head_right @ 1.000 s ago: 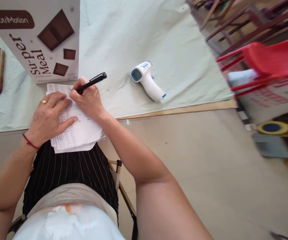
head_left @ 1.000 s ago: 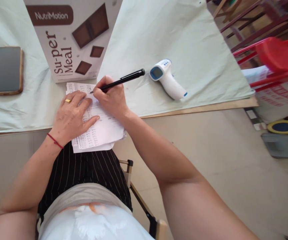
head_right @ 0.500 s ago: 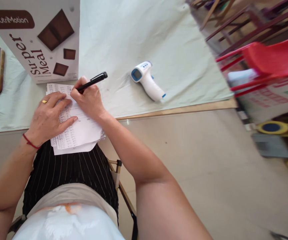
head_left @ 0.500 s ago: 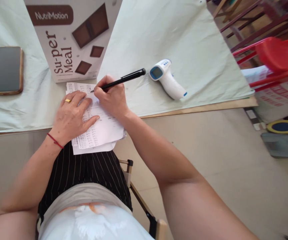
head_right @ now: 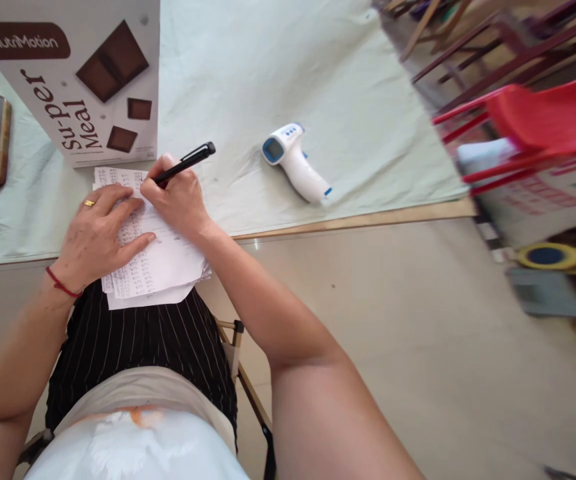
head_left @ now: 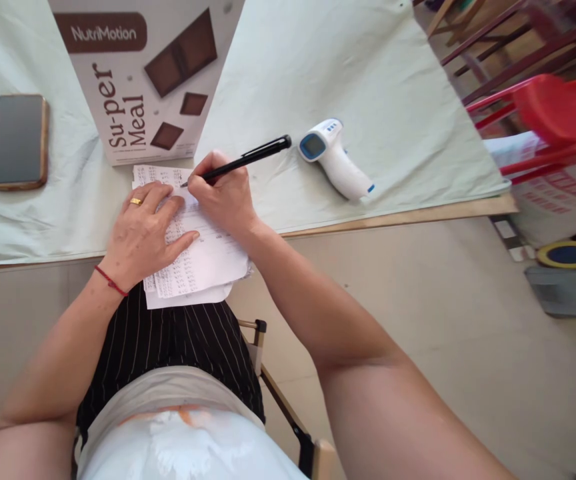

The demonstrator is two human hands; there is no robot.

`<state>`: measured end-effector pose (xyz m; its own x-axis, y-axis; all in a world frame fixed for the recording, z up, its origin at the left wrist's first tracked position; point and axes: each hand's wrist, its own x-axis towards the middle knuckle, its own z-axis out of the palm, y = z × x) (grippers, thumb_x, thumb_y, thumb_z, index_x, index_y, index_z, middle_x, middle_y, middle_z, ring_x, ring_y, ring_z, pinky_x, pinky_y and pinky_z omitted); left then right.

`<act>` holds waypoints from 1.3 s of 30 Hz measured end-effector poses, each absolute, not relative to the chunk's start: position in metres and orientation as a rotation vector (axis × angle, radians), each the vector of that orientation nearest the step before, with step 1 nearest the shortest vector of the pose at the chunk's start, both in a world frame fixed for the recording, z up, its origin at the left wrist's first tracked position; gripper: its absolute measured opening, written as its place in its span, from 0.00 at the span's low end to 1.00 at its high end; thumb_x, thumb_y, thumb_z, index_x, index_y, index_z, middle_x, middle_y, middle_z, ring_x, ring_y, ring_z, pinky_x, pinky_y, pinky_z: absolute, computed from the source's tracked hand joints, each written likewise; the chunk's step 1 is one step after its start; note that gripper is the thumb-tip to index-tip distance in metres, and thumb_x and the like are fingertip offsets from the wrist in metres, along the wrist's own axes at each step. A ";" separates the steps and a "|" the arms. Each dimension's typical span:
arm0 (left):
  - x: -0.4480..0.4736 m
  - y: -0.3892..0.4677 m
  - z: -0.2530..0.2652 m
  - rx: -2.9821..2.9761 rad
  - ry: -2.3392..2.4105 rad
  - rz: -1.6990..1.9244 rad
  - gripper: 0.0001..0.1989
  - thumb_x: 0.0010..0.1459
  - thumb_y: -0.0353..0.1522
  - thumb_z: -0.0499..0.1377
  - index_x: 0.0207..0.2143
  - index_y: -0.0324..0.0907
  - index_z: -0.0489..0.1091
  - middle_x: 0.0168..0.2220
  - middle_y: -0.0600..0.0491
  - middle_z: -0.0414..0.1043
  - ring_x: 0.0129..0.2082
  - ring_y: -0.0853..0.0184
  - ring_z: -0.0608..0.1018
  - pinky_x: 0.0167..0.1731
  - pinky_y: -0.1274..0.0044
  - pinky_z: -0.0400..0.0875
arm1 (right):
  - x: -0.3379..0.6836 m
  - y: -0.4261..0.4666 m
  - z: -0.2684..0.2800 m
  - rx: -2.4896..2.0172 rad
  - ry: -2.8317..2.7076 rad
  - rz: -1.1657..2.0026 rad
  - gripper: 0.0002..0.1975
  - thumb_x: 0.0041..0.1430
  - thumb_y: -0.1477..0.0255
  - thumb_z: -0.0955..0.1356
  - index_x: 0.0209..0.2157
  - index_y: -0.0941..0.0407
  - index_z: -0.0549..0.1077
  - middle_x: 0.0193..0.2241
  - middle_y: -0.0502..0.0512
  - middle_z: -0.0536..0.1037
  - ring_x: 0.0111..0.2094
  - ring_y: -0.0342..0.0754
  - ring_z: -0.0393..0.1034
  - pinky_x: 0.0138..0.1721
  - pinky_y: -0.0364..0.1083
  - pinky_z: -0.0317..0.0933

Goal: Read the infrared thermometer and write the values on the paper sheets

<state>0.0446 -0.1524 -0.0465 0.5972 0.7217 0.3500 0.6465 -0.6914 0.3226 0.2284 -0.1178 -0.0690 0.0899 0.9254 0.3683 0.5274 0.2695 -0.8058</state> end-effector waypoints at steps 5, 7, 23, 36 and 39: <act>0.044 -0.152 -0.048 2.695 1.164 0.692 0.20 0.66 0.43 0.62 0.53 0.40 0.73 0.58 0.38 0.72 0.62 0.43 0.72 0.64 0.52 0.67 | 0.228 -0.117 -0.068 -1.372 -1.570 0.481 0.06 0.58 0.74 0.66 0.28 0.52 0.64 0.23 0.43 0.63 0.27 0.41 0.63 0.34 0.45 0.67; 0.044 -0.152 -0.048 2.688 1.159 0.698 0.19 0.65 0.43 0.62 0.53 0.40 0.73 0.58 0.38 0.71 0.62 0.43 0.72 0.64 0.51 0.67 | 0.229 -0.117 -0.069 -1.361 -1.563 0.469 0.07 0.58 0.74 0.66 0.28 0.52 0.64 0.23 0.43 0.64 0.27 0.41 0.64 0.34 0.45 0.67; 0.043 -0.152 -0.047 2.751 1.155 0.695 0.20 0.66 0.43 0.63 0.53 0.38 0.73 0.58 0.37 0.73 0.61 0.43 0.73 0.62 0.52 0.69 | 0.228 -0.117 -0.070 -1.443 -1.545 0.435 0.08 0.59 0.71 0.66 0.27 0.52 0.62 0.22 0.43 0.63 0.26 0.41 0.64 0.32 0.45 0.67; 0.043 -0.151 -0.048 2.719 1.165 0.699 0.18 0.66 0.44 0.63 0.51 0.42 0.72 0.57 0.39 0.73 0.61 0.45 0.73 0.63 0.53 0.69 | 0.238 -0.128 -0.066 -1.360 -1.552 0.237 0.06 0.68 0.70 0.62 0.39 0.51 0.70 0.31 0.49 0.74 0.34 0.46 0.71 0.43 0.50 0.72; 0.043 -0.149 -0.049 2.704 1.148 0.728 0.18 0.65 0.44 0.63 0.50 0.42 0.72 0.56 0.38 0.73 0.60 0.43 0.74 0.62 0.52 0.69 | 0.255 -0.140 -0.062 -1.505 -1.657 0.070 0.11 0.67 0.71 0.61 0.45 0.51 0.74 0.41 0.56 0.79 0.42 0.52 0.75 0.47 0.55 0.72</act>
<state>0.0427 -0.1494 -0.0491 0.5977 0.7035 0.3846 0.6481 -0.7063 0.2847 0.2548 -0.1400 -0.0621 0.1115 0.8299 0.5467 0.7812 0.2669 -0.5644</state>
